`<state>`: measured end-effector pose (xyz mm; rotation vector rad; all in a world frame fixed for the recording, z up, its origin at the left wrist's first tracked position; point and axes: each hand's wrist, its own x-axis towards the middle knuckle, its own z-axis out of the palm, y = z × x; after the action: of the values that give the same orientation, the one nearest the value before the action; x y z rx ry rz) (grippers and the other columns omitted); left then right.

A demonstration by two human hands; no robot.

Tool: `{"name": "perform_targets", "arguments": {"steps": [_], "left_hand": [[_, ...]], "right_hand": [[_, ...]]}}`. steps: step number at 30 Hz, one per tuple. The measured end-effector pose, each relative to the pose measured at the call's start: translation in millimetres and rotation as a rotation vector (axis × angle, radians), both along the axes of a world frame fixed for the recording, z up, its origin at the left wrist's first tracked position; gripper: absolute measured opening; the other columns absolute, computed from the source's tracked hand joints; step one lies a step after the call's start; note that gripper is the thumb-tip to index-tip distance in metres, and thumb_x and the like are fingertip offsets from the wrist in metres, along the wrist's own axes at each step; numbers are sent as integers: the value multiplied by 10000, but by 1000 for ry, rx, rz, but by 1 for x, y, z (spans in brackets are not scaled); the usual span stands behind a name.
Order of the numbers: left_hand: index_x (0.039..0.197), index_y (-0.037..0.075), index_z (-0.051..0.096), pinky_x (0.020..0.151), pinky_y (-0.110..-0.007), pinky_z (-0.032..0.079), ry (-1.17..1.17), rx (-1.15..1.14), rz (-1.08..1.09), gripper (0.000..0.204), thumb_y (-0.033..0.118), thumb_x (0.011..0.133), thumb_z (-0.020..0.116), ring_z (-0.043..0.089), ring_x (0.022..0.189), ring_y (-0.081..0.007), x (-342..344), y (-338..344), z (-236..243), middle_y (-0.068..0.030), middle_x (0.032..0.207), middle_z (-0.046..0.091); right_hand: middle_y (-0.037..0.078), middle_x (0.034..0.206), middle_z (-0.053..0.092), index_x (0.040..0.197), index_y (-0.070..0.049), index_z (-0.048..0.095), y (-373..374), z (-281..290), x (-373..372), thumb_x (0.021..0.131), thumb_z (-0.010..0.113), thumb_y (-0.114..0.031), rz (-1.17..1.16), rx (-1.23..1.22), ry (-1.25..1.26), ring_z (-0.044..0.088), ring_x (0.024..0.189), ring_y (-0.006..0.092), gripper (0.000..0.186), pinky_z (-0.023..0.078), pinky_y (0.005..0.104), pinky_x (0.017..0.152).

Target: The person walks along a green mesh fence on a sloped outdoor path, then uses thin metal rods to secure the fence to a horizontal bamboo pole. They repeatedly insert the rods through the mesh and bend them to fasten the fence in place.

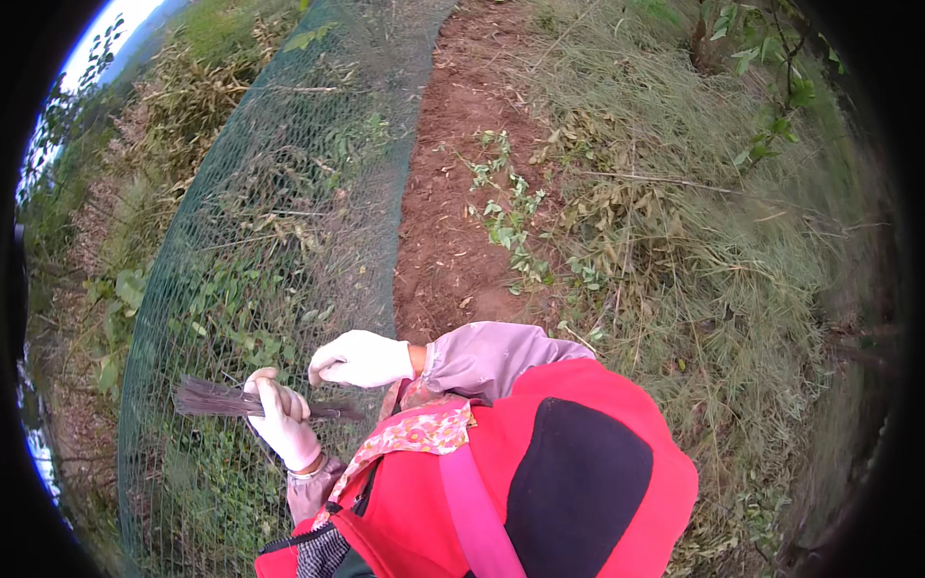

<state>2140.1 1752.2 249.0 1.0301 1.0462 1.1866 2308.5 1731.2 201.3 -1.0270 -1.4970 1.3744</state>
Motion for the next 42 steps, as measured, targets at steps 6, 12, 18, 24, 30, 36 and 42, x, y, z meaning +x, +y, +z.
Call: {"name": "perform_targets", "arguments": {"steps": [6, 12, 18, 24, 30, 36, 42], "left_hand": [[981, 28, 499, 364, -205, 198, -202, -50, -209, 179, 205, 992, 478, 201, 395, -15, 83, 25, -8, 83, 523, 256], [1003, 33, 492, 377, -227, 217, -232, -157, -325, 203, 236, 994, 478, 205, 399, -36, 139, 46, -6, 71, 530, 252], [1011, 40, 503, 378, -231, 221, -237, -232, -475, 191, 229, 984, 498, 235, 403, -40, 199, 71, -17, 70, 529, 275], [974, 40, 525, 368, -226, 244, -262, -315, -571, 208, 248, 964, 529, 279, 396, -34, 274, 103, -29, 86, 543, 321], [982, 41, 561, 380, -217, 237, -305, -276, -623, 166, 200, 968, 517, 266, 403, -25, 356, 168, -46, 87, 536, 321], [985, 28, 557, 377, -229, 245, -297, -245, -467, 193, 213, 971, 507, 274, 397, -32, 398, 234, -46, 77, 524, 324], [1003, 43, 539, 375, -237, 226, -266, -222, -412, 207, 246, 972, 512, 254, 401, -36, 430, 266, -44, 78, 532, 298]], "right_hand": [[112, 766, 647, 960, -128, 663, -1, -12, 66, 869, 552, -215, -237, 238, -217, 628, 671, 289, 168, 490, 361, 630], [110, 685, 610, 985, -117, 659, -8, -7, 110, 901, 514, -226, -404, 136, -257, 609, 588, 224, 200, 467, 336, 559], [103, 718, 635, 975, -87, 651, -6, -18, 148, 897, 534, -171, -661, 154, -230, 639, 645, 222, 164, 491, 331, 601], [112, 793, 661, 1003, -104, 648, 12, -31, 211, 907, 544, -203, -763, 67, -363, 659, 694, 274, 173, 510, 354, 619], [145, 836, 656, 1029, -84, 644, 75, -34, 289, 895, 559, -218, -797, 2, -341, 671, 755, 301, 208, 519, 363, 658], [153, 837, 657, 1043, -98, 639, 151, -23, 343, 905, 541, -239, -595, -88, -304, 662, 742, 298, 220, 506, 357, 663], [155, 835, 654, 1030, -96, 642, 189, -25, 370, 913, 531, -240, -635, -11, -334, 661, 763, 320, 216, 511, 373, 672]]}}
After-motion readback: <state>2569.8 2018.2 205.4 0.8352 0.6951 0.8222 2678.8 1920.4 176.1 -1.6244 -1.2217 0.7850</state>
